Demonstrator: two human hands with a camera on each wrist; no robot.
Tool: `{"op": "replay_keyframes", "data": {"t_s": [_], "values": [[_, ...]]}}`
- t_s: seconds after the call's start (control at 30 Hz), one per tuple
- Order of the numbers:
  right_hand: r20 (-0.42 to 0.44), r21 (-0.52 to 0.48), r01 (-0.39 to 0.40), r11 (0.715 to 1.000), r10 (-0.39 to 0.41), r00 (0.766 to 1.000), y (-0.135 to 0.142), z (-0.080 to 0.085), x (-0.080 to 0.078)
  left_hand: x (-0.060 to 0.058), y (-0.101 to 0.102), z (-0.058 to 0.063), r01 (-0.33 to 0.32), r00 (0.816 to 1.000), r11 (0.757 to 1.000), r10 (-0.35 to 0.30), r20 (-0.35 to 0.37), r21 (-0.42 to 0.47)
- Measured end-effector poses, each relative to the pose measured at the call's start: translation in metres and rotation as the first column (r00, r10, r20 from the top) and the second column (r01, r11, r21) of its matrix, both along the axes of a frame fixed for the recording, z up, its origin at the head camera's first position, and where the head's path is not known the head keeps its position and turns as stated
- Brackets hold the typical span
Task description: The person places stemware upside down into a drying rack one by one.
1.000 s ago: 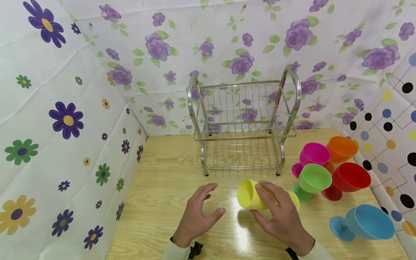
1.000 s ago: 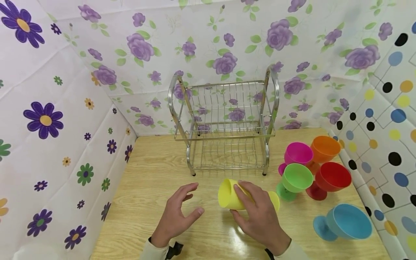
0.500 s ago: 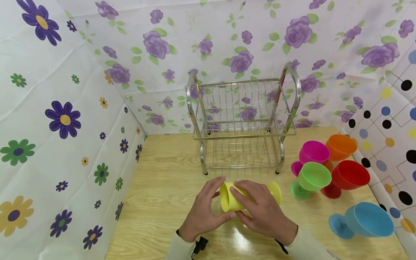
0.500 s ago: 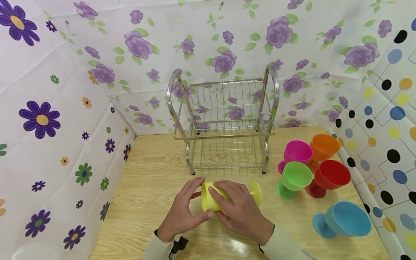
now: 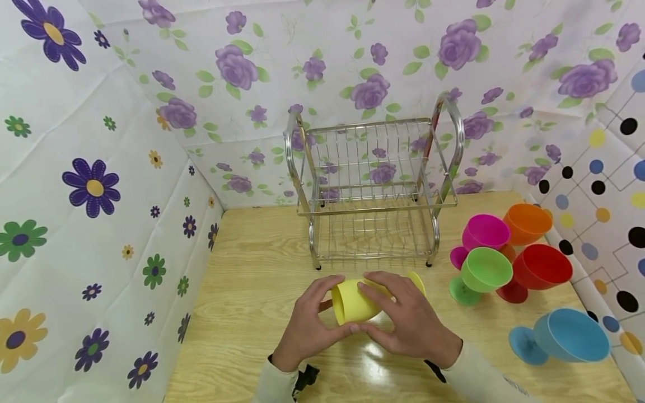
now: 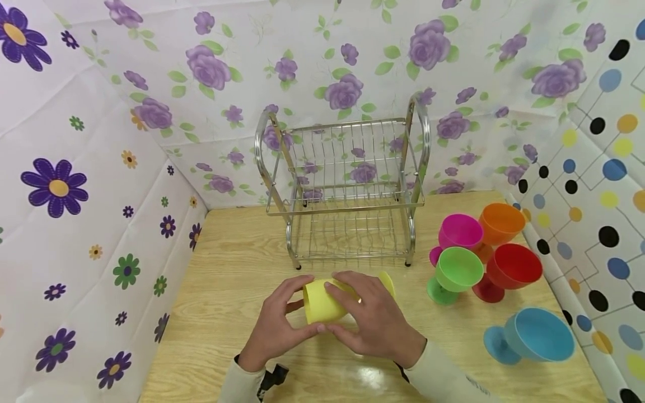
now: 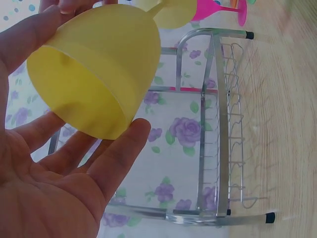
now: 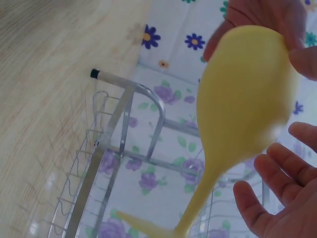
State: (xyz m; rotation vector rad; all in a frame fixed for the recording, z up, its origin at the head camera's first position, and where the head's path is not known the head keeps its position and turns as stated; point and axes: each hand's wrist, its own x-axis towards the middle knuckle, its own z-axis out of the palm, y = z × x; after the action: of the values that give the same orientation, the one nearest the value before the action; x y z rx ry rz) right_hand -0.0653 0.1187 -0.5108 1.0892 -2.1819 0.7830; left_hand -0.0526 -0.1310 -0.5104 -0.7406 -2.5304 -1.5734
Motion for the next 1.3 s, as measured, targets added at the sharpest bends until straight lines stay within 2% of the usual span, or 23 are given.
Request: {"op": "replay_keyframes", "data": {"t_s": [0.2,0.3,0.5,0.6,0.67,0.73,0.83,0.93,1.0,1.07,1.17,1.23,1.3], "values": [[0.097,-0.078,0.041,0.996,-0.033,0.995,0.007,0.006,0.003,0.000,-0.004,-0.002,-0.071,0.997,0.996,0.069,0.041,0.044],[0.145,-0.159,0.065,0.985,-0.041,0.989,0.009,0.008,0.007,0.000,-0.005,-0.005,-0.091,0.995,0.993,0.087,0.053,0.077],[0.197,-0.368,0.106,0.924,-0.034,0.980,0.009,0.013,0.013,0.001,-0.006,-0.007,-0.116,0.992,0.980,0.105,0.074,0.161],[0.244,-0.407,0.158,0.900,-0.060,0.968,0.010,0.017,0.016,0.002,-0.005,-0.006,-0.126,0.991,0.967,0.111,0.078,0.223],[0.305,-0.422,0.204,0.883,-0.074,0.950,0.010,0.018,0.018,0.002,-0.004,-0.006,-0.120,0.992,0.954,0.104,0.073,0.274],[0.374,-0.440,0.244,0.864,-0.070,0.925,0.011,0.019,0.021,0.001,-0.002,-0.006,-0.107,0.994,0.937,0.090,0.068,0.332],[0.488,-0.468,0.289,0.835,-0.029,0.872,0.012,0.019,0.024,0.001,0.002,-0.006,-0.077,0.996,0.898,0.051,0.072,0.434],[0.584,-0.510,0.302,0.805,0.067,0.809,0.012,0.019,0.026,0.004,0.008,-0.005,-0.066,0.995,0.853,0.020,0.094,0.517],[0.629,-0.556,0.296,0.776,0.160,0.761,0.011,0.019,0.027,0.006,0.012,-0.005,-0.060,0.994,0.829,-0.001,0.108,0.555],[0.654,-0.616,0.284,0.735,0.276,0.705,0.011,0.020,0.027,0.009,0.017,-0.004,-0.057,0.991,0.810,-0.023,0.128,0.584],[0.657,-0.685,0.274,0.675,0.408,0.634,0.009,0.022,0.027,0.013,0.024,-0.004,-0.035,0.988,0.778,-0.067,0.139,0.627],[0.654,-0.709,0.273,0.651,0.460,0.600,0.008,0.024,0.027,0.015,0.029,-0.005,-0.013,0.986,0.759,-0.098,0.135,0.651],[0.647,-0.726,0.270,0.632,0.493,0.582,0.007,0.026,0.027,0.017,0.033,-0.006,0.020,0.986,0.743,-0.127,0.111,0.669]]}}
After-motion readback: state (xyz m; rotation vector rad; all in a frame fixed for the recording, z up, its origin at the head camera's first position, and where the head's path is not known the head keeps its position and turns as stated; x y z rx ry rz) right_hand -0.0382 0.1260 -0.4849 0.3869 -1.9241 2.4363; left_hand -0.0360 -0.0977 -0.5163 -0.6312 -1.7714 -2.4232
